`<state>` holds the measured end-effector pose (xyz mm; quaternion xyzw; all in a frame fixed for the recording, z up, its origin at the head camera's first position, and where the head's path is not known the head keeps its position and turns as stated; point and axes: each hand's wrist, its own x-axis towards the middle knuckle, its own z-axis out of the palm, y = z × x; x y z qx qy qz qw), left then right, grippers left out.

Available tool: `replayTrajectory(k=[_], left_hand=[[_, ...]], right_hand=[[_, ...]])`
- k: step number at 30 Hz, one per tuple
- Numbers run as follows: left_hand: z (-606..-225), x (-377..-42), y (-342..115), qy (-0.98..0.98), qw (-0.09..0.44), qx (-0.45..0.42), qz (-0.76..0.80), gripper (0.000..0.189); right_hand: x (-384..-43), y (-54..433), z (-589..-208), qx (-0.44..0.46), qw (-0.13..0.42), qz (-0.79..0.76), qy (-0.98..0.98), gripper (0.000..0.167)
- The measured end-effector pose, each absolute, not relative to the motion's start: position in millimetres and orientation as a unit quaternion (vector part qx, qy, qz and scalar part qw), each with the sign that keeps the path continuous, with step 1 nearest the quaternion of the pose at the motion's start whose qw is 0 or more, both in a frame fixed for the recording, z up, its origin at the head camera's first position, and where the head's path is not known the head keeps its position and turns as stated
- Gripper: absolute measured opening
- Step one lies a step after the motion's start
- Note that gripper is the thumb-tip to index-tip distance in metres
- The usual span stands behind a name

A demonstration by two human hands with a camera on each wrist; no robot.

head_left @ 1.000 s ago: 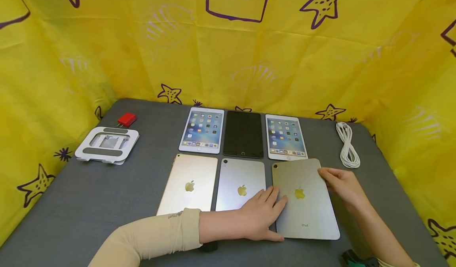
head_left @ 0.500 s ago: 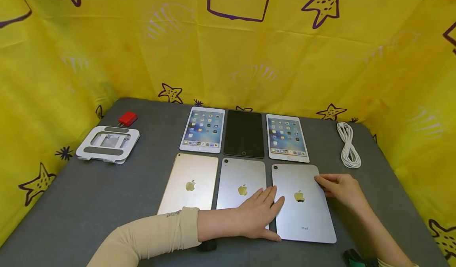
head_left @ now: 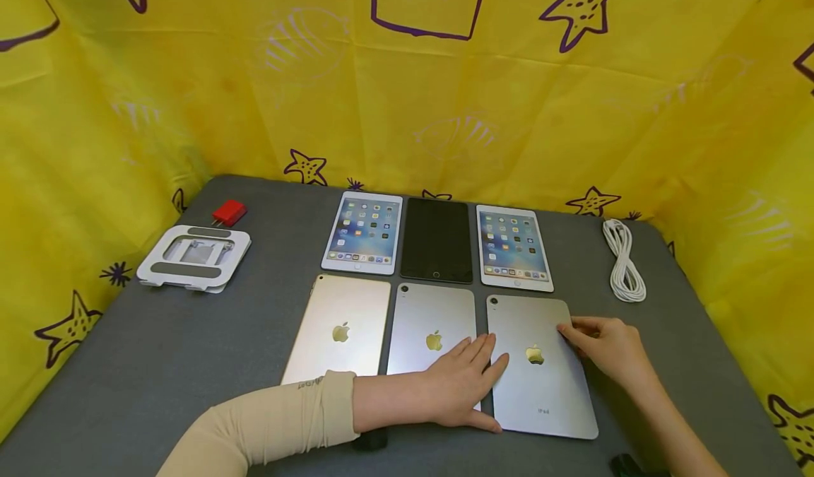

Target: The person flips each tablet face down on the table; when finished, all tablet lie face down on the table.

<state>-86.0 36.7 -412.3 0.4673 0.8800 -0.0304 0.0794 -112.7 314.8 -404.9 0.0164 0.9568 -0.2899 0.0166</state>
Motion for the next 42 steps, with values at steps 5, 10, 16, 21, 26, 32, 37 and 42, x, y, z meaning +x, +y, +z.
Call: replayTrajectory(k=[5, 10, 16, 21, 26, 32, 37, 42], left_hand=[[-412, -85, 36, 0.88, 0.079, 0.466, -0.041, 0.093], [-412, -84, 36, 0.88, 0.075, 0.466, -0.052, 0.092], [-412, -87, 33, 0.877, 0.079, 0.472, -0.042, 0.091], [-410, -95, 26, 0.865, 0.106, 0.49, 0.033, 0.082], [-403, -111, 9, 0.853, 0.146, 0.467, 0.18, 0.066], [-390, -137, -31, 0.85, 0.083, 0.373, 0.363, 0.05], [-385, -164, -74, 0.834, 0.01, 0.225, 0.504, 0.043], [-385, -185, -118, 0.805, 0.002, 0.079, 0.588, 0.044]], right_hand=[[-110, 310, -407, -0.021, -0.037, -0.244, 0.969, 0.038], [-109, 309, -408, -0.027, -0.027, -0.242, 0.97, 0.037], [-110, 306, -407, -0.051, -0.05, -0.227, 0.971, 0.03], [-113, 297, -402, -0.097, -0.121, -0.23, 0.961, 0.026], [-121, 270, -394, -0.119, -0.087, -0.31, 0.939, 0.031], [-137, 228, -384, -0.126, 0.021, -0.444, 0.887, 0.043], [-152, 186, -383, -0.12, 0.123, -0.576, 0.799, 0.049], [-164, 147, -383, -0.105, 0.216, -0.676, 0.697, 0.055]])
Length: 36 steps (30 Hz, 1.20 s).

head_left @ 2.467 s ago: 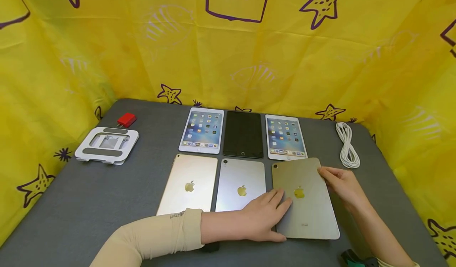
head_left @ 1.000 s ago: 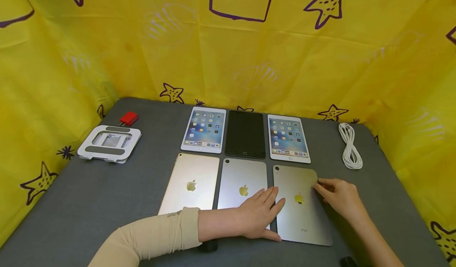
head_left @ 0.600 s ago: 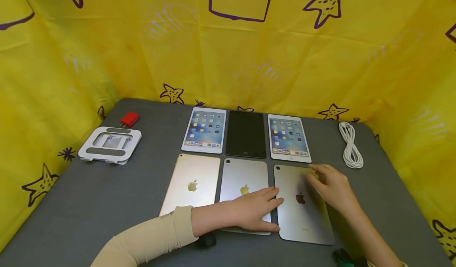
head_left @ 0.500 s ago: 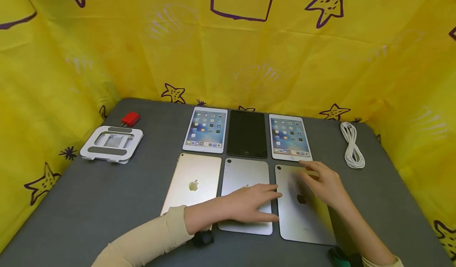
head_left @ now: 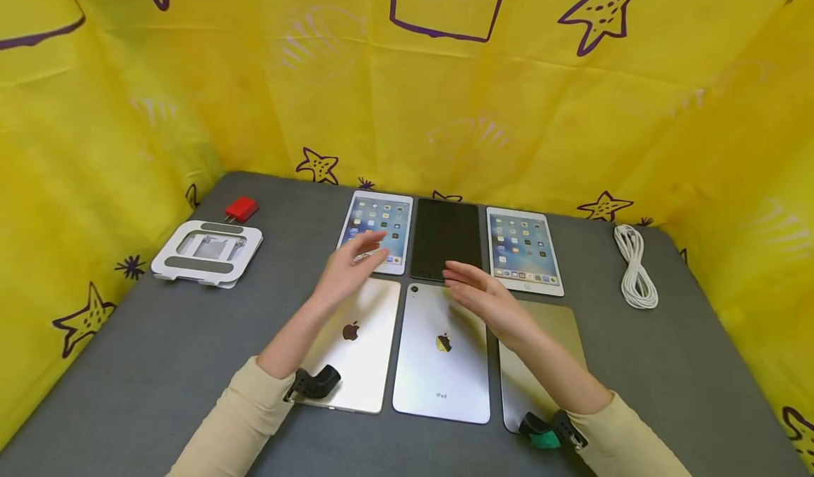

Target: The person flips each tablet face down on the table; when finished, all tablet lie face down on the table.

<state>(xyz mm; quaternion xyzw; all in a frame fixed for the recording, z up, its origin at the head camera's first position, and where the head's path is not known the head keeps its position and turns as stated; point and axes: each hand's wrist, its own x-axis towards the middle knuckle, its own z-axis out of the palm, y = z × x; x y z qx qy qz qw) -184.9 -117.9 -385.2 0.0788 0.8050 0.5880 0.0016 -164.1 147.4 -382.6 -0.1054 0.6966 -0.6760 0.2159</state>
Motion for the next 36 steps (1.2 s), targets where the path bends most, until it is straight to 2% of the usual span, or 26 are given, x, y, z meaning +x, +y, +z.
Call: replayTrajectory(k=[6, 13, 20, 29, 36], left_hand=[[-395, -200, -156, 0.811, 0.053, -0.017, 0.582, 0.058], [-401, -206, -185, 0.817, 0.107, -0.052, 0.564, 0.073], [-400, -208, -191, 0.782, 0.132, -0.043, 0.608, 0.072], [-398, -211, -201, 0.662, 0.193, -0.069, 0.721, 0.064], [-400, -213, -210, 0.616, 0.2, -0.073, 0.759, 0.064]], right_hand=[[-178, 115, -387, -0.051, 0.254, -0.735, 0.627, 0.054], [-193, 85, -393, -0.028, 0.28, -0.757, 0.59, 0.055], [-201, 71, -393, -0.004, 0.285, -0.759, 0.586, 0.06], [-203, 67, -393, 0.019, 0.289, -0.767, 0.573, 0.063], [-206, 67, -396, 0.01, 0.287, -0.758, 0.586, 0.06]])
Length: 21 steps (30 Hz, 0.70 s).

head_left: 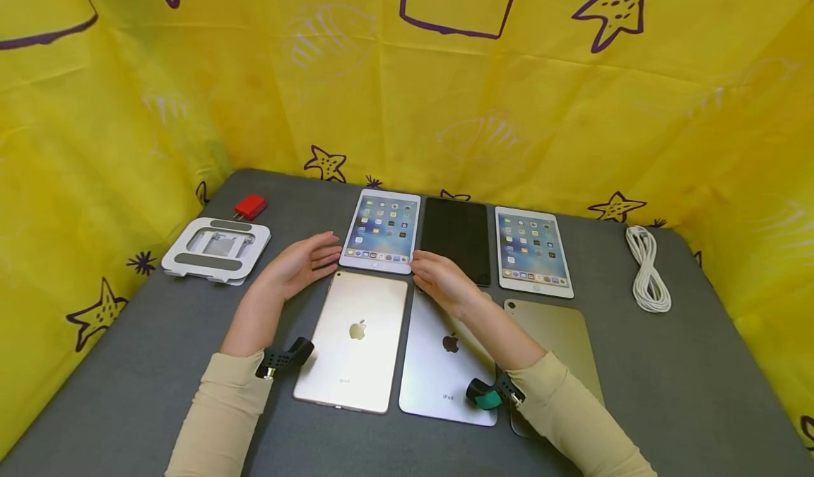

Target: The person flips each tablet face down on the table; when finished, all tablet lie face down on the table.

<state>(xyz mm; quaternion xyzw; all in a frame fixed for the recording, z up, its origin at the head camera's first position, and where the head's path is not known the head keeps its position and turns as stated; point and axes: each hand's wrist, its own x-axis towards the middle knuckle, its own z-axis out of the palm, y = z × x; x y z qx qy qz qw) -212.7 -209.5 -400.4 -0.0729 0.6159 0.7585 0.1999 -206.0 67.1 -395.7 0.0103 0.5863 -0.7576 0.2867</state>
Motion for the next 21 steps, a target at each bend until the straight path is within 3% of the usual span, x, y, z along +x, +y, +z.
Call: replayTrajectory(k=[11, 21], left_hand=[[-407, -216, -204, 0.588, 0.171, -0.093, 0.785, 0.055], [-412, -216, -195, 0.686, 0.121, -0.061, 0.714, 0.049]], right_hand=[[-208, 65, -391, 0.004, 0.284, -0.722, 0.631, 0.06], [-207, 60, -391, -0.028, 0.277, -0.684, 0.674, 0.06]])
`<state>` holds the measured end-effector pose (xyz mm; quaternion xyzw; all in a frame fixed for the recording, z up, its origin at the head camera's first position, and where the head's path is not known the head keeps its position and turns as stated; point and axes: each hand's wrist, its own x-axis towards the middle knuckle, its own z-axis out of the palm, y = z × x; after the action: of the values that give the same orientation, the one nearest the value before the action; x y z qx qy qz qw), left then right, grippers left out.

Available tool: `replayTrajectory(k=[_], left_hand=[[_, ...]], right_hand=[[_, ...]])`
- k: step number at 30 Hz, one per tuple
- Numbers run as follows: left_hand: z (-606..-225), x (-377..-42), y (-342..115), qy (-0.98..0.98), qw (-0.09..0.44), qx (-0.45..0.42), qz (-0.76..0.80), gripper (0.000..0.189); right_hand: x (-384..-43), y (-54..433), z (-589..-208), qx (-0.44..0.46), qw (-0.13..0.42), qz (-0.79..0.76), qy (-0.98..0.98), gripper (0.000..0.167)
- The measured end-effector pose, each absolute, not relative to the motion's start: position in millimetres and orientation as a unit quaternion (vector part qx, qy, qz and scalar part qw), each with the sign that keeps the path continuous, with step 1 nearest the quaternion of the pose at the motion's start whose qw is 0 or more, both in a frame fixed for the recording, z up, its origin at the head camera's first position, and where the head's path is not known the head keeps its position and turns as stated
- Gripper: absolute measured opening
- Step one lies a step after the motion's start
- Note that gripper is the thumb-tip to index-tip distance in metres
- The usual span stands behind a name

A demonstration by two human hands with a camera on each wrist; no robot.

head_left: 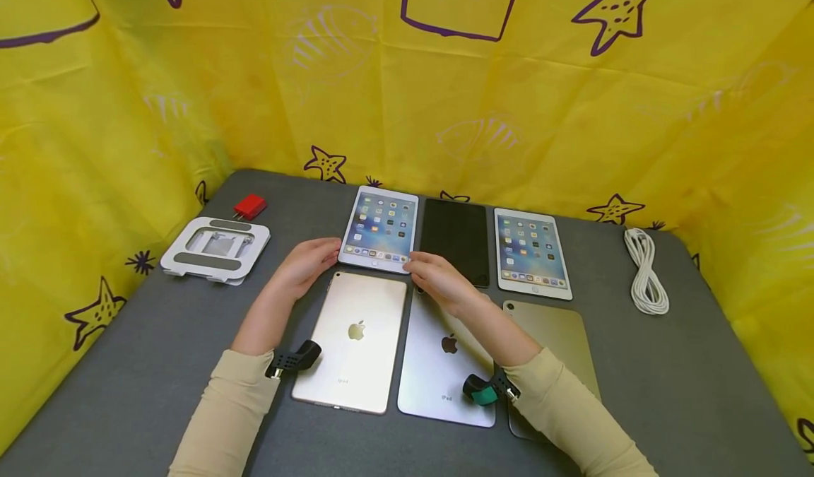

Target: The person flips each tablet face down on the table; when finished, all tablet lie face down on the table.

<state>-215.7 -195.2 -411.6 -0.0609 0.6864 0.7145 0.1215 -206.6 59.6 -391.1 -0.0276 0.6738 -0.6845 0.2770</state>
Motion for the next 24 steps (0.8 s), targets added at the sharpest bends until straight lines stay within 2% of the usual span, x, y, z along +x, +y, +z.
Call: replayTrajectory(k=[7, 12, 24], left_hand=[[-412, -216, -186, 0.71, 0.041, -0.083, 0.698, 0.043], [-404, -213, -178, 0.714, -0.014, -0.063, 0.697, 0.04], [-385, -204, -167, 0.725, -0.043, -0.071, 0.684, 0.04]], right_hand=[[-206, 56, -392, -0.024, 0.28, -0.686, 0.672, 0.06], [-207, 51, -395, -0.021, 0.275, -0.683, 0.676, 0.06], [-210, 43, -398, -0.005, 0.273, -0.715, 0.644, 0.056]])
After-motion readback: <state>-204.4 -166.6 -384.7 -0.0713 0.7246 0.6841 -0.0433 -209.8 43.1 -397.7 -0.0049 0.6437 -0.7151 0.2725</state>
